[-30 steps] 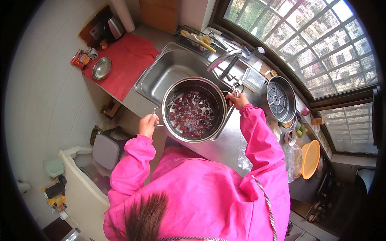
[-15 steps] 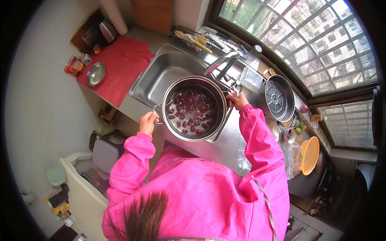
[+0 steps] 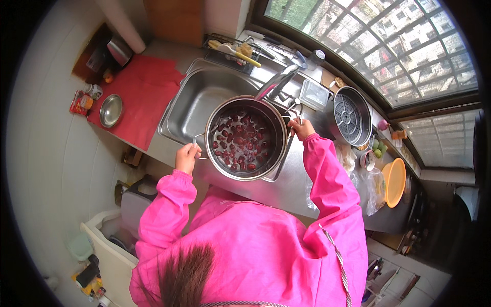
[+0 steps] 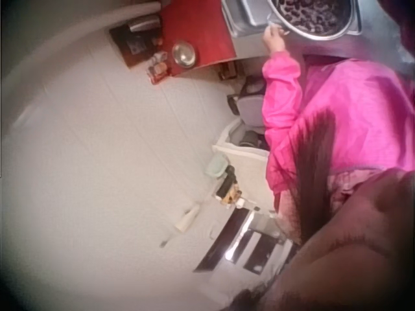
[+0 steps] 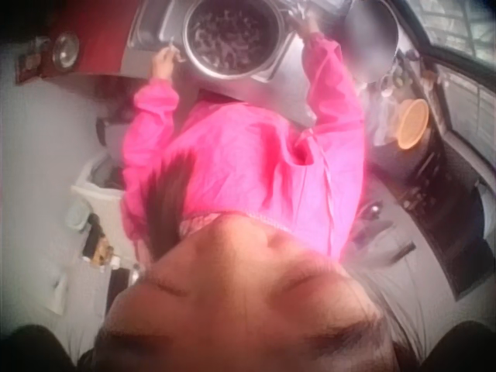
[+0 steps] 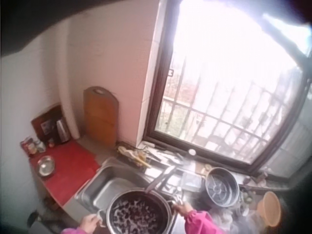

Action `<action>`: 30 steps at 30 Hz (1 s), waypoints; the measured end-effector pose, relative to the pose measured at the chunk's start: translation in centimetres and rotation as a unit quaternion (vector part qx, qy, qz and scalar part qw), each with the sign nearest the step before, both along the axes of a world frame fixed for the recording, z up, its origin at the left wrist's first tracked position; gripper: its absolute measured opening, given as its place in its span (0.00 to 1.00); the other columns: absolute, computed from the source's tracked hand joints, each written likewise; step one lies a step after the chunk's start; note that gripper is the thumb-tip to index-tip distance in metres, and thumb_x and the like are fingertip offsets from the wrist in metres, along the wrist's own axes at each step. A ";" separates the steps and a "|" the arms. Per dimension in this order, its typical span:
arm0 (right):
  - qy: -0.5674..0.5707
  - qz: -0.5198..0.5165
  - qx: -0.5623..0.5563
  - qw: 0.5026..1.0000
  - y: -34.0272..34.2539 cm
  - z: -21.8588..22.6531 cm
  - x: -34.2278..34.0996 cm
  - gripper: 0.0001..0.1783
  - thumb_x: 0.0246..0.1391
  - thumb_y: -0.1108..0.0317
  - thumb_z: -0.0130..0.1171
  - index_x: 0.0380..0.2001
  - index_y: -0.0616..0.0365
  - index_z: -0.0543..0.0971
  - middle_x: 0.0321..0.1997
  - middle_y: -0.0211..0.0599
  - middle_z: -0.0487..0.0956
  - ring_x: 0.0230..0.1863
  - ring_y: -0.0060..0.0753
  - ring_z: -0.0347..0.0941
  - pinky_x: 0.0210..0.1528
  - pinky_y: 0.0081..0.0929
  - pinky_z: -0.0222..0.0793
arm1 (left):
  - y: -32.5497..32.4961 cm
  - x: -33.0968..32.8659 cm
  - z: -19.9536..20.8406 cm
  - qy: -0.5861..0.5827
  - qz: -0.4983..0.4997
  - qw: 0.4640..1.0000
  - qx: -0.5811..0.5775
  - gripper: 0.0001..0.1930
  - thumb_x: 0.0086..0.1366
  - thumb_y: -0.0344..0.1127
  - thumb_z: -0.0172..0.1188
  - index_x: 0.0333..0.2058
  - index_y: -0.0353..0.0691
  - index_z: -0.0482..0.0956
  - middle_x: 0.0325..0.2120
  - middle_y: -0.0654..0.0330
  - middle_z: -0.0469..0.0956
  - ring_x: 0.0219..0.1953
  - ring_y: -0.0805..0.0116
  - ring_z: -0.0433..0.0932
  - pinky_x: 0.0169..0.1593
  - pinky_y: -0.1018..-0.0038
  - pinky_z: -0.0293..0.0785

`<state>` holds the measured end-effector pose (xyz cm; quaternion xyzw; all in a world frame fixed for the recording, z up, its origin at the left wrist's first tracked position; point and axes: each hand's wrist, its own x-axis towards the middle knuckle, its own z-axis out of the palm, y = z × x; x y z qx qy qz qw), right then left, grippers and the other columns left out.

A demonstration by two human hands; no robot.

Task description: The person folds a cloth, hangs it, then moves to the kitchen to stir a pot of red dates on the stove. They drain the water, rinse the dates under the tap, and return the pot to the stove.

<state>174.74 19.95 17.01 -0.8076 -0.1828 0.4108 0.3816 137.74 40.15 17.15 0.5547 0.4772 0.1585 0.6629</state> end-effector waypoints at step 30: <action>-0.043 -0.423 0.065 0.903 -57.0 9.0 -22.1 0.12 0.55 0.63 0.46 0.24 0.58 0.74 0.12 0.27 0.70 0.11 0.18 0.59 0.13 0.19 0.52 | -35.5 8.5 8.1 -0.076 -0.440 0.895 0.018 0.13 0.62 0.40 0.50 0.25 0.37 0.73 0.15 0.66 0.70 0.14 0.84 0.59 0.19 0.85 0.52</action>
